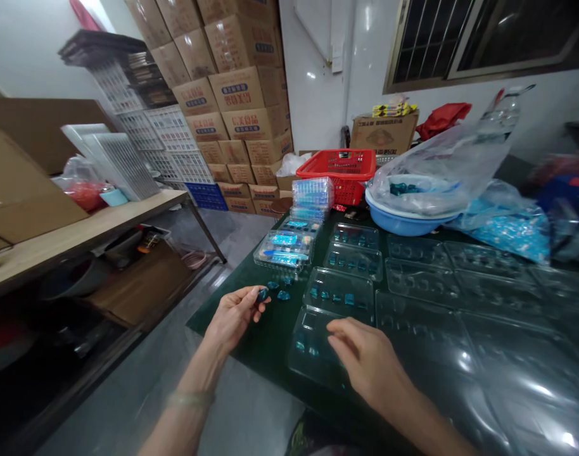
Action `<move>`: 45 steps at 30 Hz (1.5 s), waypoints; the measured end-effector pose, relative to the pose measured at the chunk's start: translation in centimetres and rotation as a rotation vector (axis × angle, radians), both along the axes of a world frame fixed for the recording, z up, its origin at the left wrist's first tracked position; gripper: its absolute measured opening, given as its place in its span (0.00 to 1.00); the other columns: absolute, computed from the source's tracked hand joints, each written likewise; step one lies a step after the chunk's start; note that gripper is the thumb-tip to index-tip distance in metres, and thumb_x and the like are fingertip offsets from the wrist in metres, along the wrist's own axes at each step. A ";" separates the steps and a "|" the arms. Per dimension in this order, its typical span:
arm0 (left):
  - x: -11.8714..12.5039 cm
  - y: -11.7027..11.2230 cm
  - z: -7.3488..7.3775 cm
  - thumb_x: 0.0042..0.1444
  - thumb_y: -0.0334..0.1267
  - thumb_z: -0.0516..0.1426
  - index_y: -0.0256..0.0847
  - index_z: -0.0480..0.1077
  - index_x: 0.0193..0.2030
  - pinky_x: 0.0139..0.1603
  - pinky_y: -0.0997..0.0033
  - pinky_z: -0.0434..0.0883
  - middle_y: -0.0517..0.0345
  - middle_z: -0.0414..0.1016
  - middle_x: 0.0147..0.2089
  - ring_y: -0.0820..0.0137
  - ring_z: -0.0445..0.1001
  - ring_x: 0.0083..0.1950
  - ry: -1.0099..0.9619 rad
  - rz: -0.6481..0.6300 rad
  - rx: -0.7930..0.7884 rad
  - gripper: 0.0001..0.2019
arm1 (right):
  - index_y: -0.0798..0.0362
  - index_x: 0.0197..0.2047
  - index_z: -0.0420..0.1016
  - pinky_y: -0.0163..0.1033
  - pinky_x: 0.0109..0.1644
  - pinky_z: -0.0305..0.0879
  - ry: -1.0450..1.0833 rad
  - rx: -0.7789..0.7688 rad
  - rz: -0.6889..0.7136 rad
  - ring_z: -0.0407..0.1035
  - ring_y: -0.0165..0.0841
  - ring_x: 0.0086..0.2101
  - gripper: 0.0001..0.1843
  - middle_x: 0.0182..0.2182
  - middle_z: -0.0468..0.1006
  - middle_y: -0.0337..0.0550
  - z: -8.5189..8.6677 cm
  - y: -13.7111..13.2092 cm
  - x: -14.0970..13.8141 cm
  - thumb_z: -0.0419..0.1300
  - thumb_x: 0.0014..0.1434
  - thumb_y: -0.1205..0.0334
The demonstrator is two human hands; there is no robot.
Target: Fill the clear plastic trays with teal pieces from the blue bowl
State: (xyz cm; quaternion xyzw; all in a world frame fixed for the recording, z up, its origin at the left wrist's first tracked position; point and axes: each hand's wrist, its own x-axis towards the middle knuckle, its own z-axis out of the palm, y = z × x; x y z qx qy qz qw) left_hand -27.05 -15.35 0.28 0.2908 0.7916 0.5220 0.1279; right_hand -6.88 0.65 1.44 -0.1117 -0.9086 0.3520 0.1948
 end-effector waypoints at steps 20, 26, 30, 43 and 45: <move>3.2 4.0 1.1 0.51 0.42 0.51 0.39 0.71 0.35 0.31 0.70 0.64 0.53 0.73 0.30 0.67 0.69 0.31 0.154 -0.115 -0.144 0.12 | 0.52 0.34 0.68 0.33 0.31 0.59 0.057 -0.307 -0.035 0.65 0.30 0.28 0.07 0.27 0.71 0.38 0.1 -0.1 0.2 0.49 0.56 0.65; 9.1 4.2 2.1 0.45 0.38 0.58 0.37 0.71 0.33 0.26 0.75 0.64 0.56 0.73 0.26 0.73 0.67 0.26 -0.263 -0.151 0.108 0.08 | 0.55 0.26 0.65 0.28 0.24 0.58 0.176 -0.681 -0.036 0.62 0.24 0.21 0.06 0.20 0.68 0.34 0.9 -0.7 -1.1 0.56 0.52 0.62; 10.3 4.5 1.5 0.43 0.35 0.60 0.37 0.72 0.29 0.26 0.75 0.63 0.57 0.73 0.25 0.74 0.66 0.25 -0.353 -0.192 0.207 0.05 | 0.56 0.26 0.63 0.27 0.18 0.55 0.130 -0.861 0.025 0.59 0.22 0.16 0.09 0.17 0.65 0.33 0.5 0.1 -0.5 0.56 0.52 0.59; 12.1 5.0 2.8 0.50 0.34 0.54 0.43 0.73 0.31 0.29 0.74 0.65 0.58 0.73 0.29 0.71 0.68 0.28 0.120 -0.154 0.092 0.06 | 0.55 0.29 0.62 0.27 0.18 0.55 0.196 -0.938 0.022 0.59 0.21 0.16 0.08 0.20 0.66 0.32 0.0 0.1 0.2 0.59 0.48 0.63; 12.3 5.0 2.5 0.51 0.35 0.54 0.43 0.72 0.31 0.28 0.75 0.65 0.59 0.73 0.28 0.71 0.68 0.28 0.177 -0.140 0.078 0.06 | 0.55 0.28 0.62 0.27 0.18 0.55 0.193 -0.924 0.010 0.59 0.21 0.15 0.08 0.19 0.66 0.31 -0.1 0.1 0.3 0.58 0.49 0.63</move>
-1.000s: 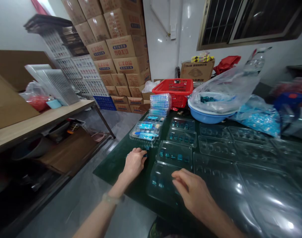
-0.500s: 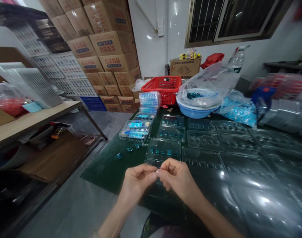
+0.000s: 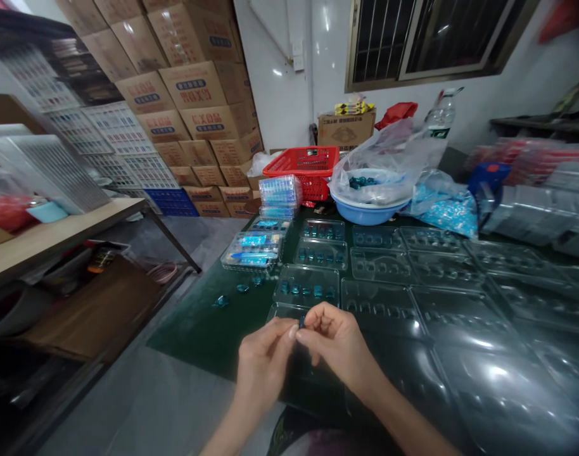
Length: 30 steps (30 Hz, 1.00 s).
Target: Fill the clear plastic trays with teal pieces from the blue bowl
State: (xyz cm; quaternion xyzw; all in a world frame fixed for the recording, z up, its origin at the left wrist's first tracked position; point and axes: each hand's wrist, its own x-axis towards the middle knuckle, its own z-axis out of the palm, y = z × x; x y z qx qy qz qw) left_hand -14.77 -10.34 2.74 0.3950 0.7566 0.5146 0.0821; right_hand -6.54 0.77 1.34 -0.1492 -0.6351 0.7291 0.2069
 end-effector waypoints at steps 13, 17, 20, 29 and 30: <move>-0.7 0.4 -1.1 0.48 0.38 0.56 0.36 0.70 0.33 0.24 0.75 0.65 0.58 0.71 0.23 0.73 0.66 0.24 -0.315 -0.045 -0.026 0.08 | 0.56 0.26 0.66 0.26 0.20 0.57 -0.046 0.214 -0.166 0.61 0.23 0.20 0.02 0.19 0.66 0.34 -0.3 -0.6 -0.1 0.53 0.49 0.69; -1.0 0.4 -1.1 0.48 0.36 0.55 0.36 0.69 0.34 0.23 0.77 0.63 0.60 0.68 0.22 0.75 0.64 0.23 -0.323 -0.090 -0.033 0.07 | 0.56 0.24 0.65 0.27 0.22 0.57 -0.055 0.264 -0.188 0.61 0.24 0.19 0.05 0.18 0.66 0.34 -0.1 -0.9 -0.3 0.51 0.47 0.72; -0.6 0.8 -0.9 0.49 0.34 0.53 0.36 0.68 0.31 0.21 0.78 0.60 0.61 0.66 0.23 0.77 0.63 0.21 -0.355 -0.043 -0.052 0.04 | 0.55 0.23 0.64 0.28 0.22 0.55 -0.095 0.411 -0.258 0.60 0.24 0.20 0.06 0.18 0.65 0.33 -0.3 -1.4 -0.5 0.50 0.45 0.74; 0.4 1.3 -1.4 0.48 0.30 0.52 0.37 0.67 0.29 0.25 0.76 0.60 0.62 0.65 0.23 0.75 0.63 0.24 -0.046 -0.080 -0.051 0.03 | 0.54 0.19 0.59 0.30 0.24 0.50 -0.166 0.766 -0.355 0.56 0.25 0.21 0.08 0.18 0.60 0.34 0.5 -1.3 0.4 0.48 0.39 0.76; 0.3 1.2 -1.5 0.47 0.30 0.53 0.37 0.67 0.27 0.24 0.76 0.59 0.63 0.63 0.21 0.76 0.61 0.23 -0.013 -0.070 -0.053 0.02 | 0.54 0.19 0.58 0.30 0.23 0.49 -0.173 0.764 -0.346 0.55 0.24 0.20 0.08 0.18 0.60 0.33 0.7 -1.3 0.5 0.48 0.38 0.76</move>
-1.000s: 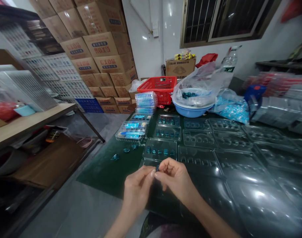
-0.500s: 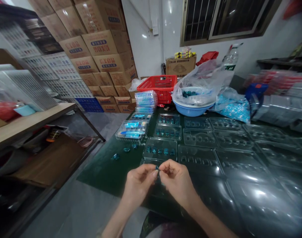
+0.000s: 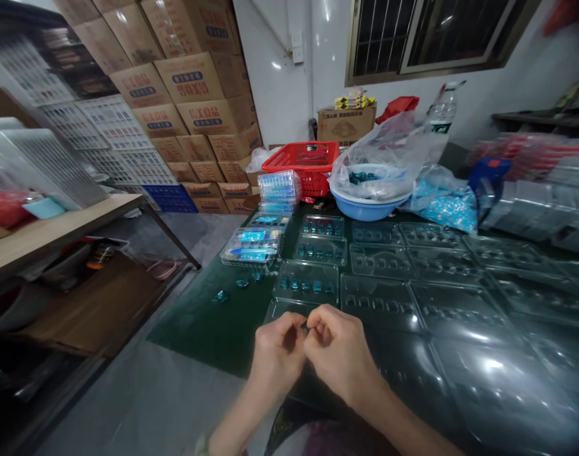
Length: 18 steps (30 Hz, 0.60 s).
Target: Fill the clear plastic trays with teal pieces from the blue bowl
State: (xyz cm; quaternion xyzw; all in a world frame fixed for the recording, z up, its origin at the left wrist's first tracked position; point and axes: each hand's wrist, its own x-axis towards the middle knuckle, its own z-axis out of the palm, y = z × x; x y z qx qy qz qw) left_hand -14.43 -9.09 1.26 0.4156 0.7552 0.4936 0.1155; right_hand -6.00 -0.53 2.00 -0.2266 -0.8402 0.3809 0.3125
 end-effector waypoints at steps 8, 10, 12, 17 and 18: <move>-0.5 -0.7 2.0 0.50 0.33 0.53 0.38 0.70 0.32 0.28 0.75 0.62 0.59 0.70 0.28 0.73 0.66 0.28 -0.126 -0.203 0.006 0.05 | 0.54 0.21 0.61 0.31 0.26 0.52 -0.007 0.039 0.161 0.59 0.25 0.23 0.08 0.20 0.63 0.34 1.4 0.0 1.1 0.50 0.43 0.77; -0.8 -0.7 1.9 0.50 0.33 0.54 0.37 0.70 0.30 0.26 0.76 0.61 0.59 0.69 0.25 0.75 0.64 0.25 -0.231 -0.193 0.045 0.05 | 0.54 0.24 0.64 0.31 0.28 0.54 0.048 0.008 0.224 0.60 0.25 0.25 0.09 0.22 0.64 0.35 1.7 0.4 1.5 0.50 0.46 0.77; -0.9 -0.4 1.4 0.51 0.34 0.54 0.37 0.70 0.31 0.20 0.77 0.57 0.60 0.68 0.23 0.78 0.61 0.20 -0.452 -0.184 0.121 0.05 | 0.53 0.32 0.67 0.31 0.29 0.57 0.136 -0.046 0.245 0.61 0.25 0.26 0.09 0.26 0.66 0.36 1.8 0.8 1.8 0.50 0.50 0.75; -0.3 0.3 0.0 0.49 0.35 0.56 0.36 0.68 0.28 0.15 0.80 0.48 0.63 0.65 0.17 0.83 0.54 0.15 -0.883 -0.206 0.273 0.04 | 0.49 0.43 0.68 0.30 0.30 0.59 0.141 -0.138 0.307 0.62 0.25 0.29 0.14 0.35 0.66 0.38 1.7 1.8 2.3 0.54 0.53 0.70; -0.1 0.4 -0.1 0.48 0.34 0.56 0.35 0.68 0.27 0.15 0.81 0.47 0.64 0.64 0.17 0.83 0.53 0.15 -0.934 -0.218 0.274 0.04 | 0.48 0.42 0.69 0.30 0.31 0.59 0.121 -0.140 0.330 0.62 0.25 0.29 0.14 0.34 0.66 0.38 1.7 1.9 2.4 0.54 0.53 0.71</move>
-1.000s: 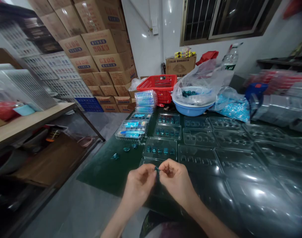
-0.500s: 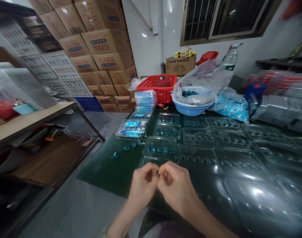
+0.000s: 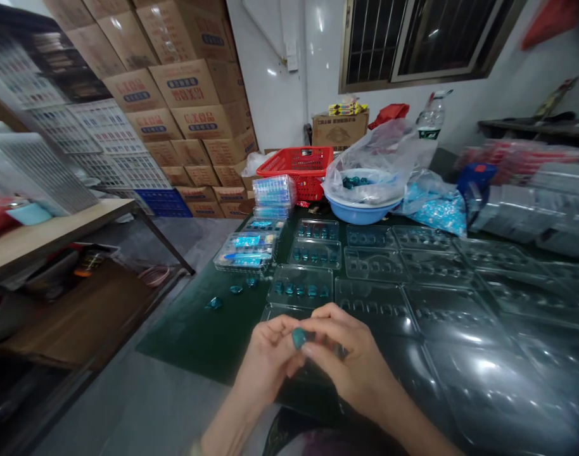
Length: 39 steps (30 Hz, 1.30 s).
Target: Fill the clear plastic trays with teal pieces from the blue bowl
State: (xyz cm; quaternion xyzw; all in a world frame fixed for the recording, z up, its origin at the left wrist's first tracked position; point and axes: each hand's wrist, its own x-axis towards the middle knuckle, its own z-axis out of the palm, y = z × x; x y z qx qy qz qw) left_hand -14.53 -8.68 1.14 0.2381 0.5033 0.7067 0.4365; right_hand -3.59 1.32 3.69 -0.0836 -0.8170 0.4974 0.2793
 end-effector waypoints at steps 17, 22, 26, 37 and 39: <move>0.6 0.6 2.1 0.47 0.27 0.55 0.39 0.70 0.28 0.31 0.73 0.65 0.57 0.71 0.31 0.71 0.69 0.31 1.017 0.236 -0.017 0.04 | 0.53 0.31 0.71 0.30 0.29 0.59 -0.022 -0.157 -0.027 0.62 0.25 0.27 0.04 0.30 0.70 0.37 -0.3 1.5 0.3 0.57 0.49 0.69; -1.4 -0.3 2.4 0.48 0.33 0.56 0.40 0.70 0.38 0.34 0.73 0.66 0.54 0.70 0.40 0.70 0.69 0.36 0.811 0.165 -0.090 0.09 | 0.53 0.30 0.70 0.31 0.30 0.57 -0.141 0.047 -0.117 0.62 0.26 0.27 0.03 0.28 0.68 0.36 -1.3 2.8 1.1 0.57 0.50 0.69; -3.7 -2.5 1.3 0.48 0.36 0.56 0.40 0.70 0.37 0.38 0.74 0.65 0.56 0.71 0.39 0.69 0.69 0.39 0.874 0.369 -0.228 0.08 | 0.52 0.27 0.70 0.33 0.33 0.56 -0.315 0.317 -0.144 0.62 0.28 0.30 0.04 0.27 0.68 0.35 -3.1 2.9 2.1 0.57 0.50 0.70; -6.8 -5.9 -1.5 0.48 0.39 0.56 0.40 0.69 0.38 0.36 0.73 0.66 0.56 0.73 0.35 0.69 0.71 0.35 1.011 0.526 -0.422 0.10 | 0.51 0.31 0.70 0.35 0.37 0.57 -0.284 0.482 -0.143 0.62 0.31 0.34 0.04 0.30 0.69 0.39 -5.0 1.2 1.0 0.57 0.52 0.69; -6.1 -5.8 -1.6 0.48 0.39 0.55 0.40 0.69 0.38 0.36 0.73 0.67 0.56 0.73 0.35 0.69 0.71 0.35 1.018 0.461 -0.391 0.10 | 0.52 0.31 0.70 0.35 0.37 0.56 -0.305 0.509 -0.145 0.62 0.31 0.33 0.03 0.29 0.69 0.39 -5.2 1.0 0.8 0.58 0.51 0.68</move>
